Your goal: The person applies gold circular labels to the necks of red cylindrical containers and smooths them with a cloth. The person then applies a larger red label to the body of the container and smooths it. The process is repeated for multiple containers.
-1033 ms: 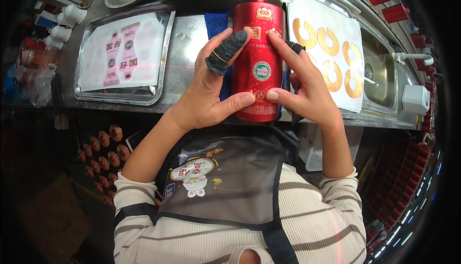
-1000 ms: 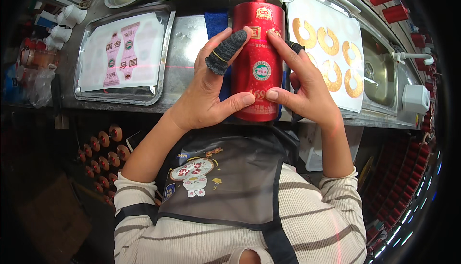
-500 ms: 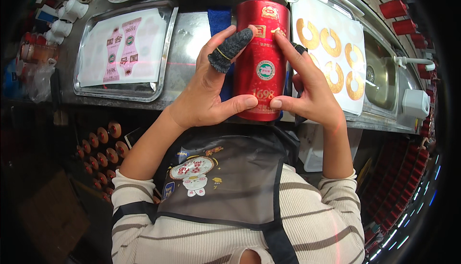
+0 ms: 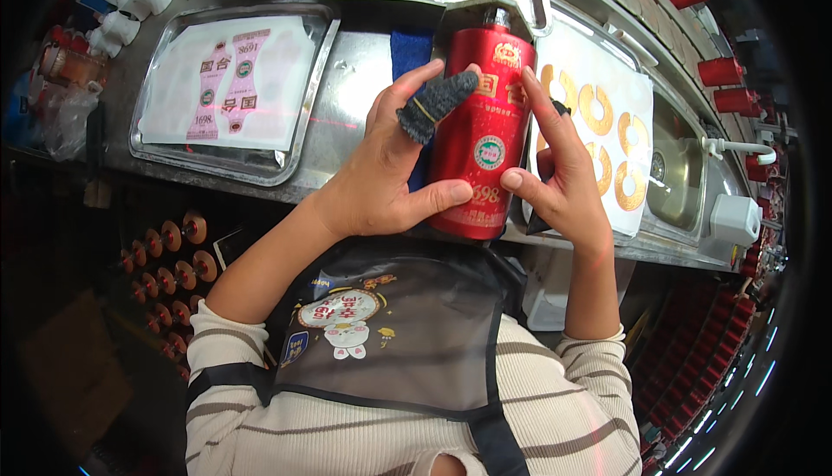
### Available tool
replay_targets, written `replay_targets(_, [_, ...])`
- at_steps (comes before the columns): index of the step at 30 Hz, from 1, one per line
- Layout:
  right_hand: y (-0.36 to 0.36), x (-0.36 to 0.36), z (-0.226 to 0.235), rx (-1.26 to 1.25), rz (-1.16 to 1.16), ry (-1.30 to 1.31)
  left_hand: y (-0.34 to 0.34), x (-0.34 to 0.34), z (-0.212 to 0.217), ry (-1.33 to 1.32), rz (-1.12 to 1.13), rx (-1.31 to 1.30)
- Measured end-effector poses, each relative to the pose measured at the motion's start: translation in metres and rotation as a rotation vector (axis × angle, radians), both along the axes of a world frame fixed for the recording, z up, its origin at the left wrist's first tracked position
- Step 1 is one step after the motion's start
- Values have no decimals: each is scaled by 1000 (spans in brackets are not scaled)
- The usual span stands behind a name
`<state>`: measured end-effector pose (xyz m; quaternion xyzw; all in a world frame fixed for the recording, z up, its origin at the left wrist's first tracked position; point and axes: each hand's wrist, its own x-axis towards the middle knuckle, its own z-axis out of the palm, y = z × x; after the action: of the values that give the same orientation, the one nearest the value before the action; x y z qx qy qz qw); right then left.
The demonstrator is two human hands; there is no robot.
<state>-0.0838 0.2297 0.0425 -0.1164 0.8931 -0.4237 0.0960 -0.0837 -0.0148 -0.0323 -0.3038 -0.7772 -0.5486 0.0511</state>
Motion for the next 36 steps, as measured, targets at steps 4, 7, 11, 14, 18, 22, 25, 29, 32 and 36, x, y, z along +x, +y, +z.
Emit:
replay_targets(4, [-7,-2,8,62,-7,-3,-3,-3,7,44,-7,-125])
replay_targets(7, [-10,-3,10,71,-10,-47,-1,-1,4,16,-8,-86])
replay_targets(11, [-11,-4,5,-80,-28,11,-2,-3,3,9,-24,-32])
replay_targets(14, [10,-20,-18,-345,-329,-203,0,-1,6,-56,-35,30])
replay_targets(18, [67,-27,-37,-975,-792,-443,-1,18,13,-305,-92,143])
replay_targets(22, [20,7,0,-705,-609,-102,1,27,19,-339,-101,148])
replay_targets(25, [-21,42,17,-375,-185,349,4,29,15,-281,-55,163])
replay_targets(29, [-28,11,31,59,170,521,9,27,15,-206,5,161])
replay_targets(32, [-31,-70,28,92,38,664,12,32,9,-199,11,223])
replay_targets(36, [-20,-87,33,46,-22,657,7,31,14,-346,-70,208])
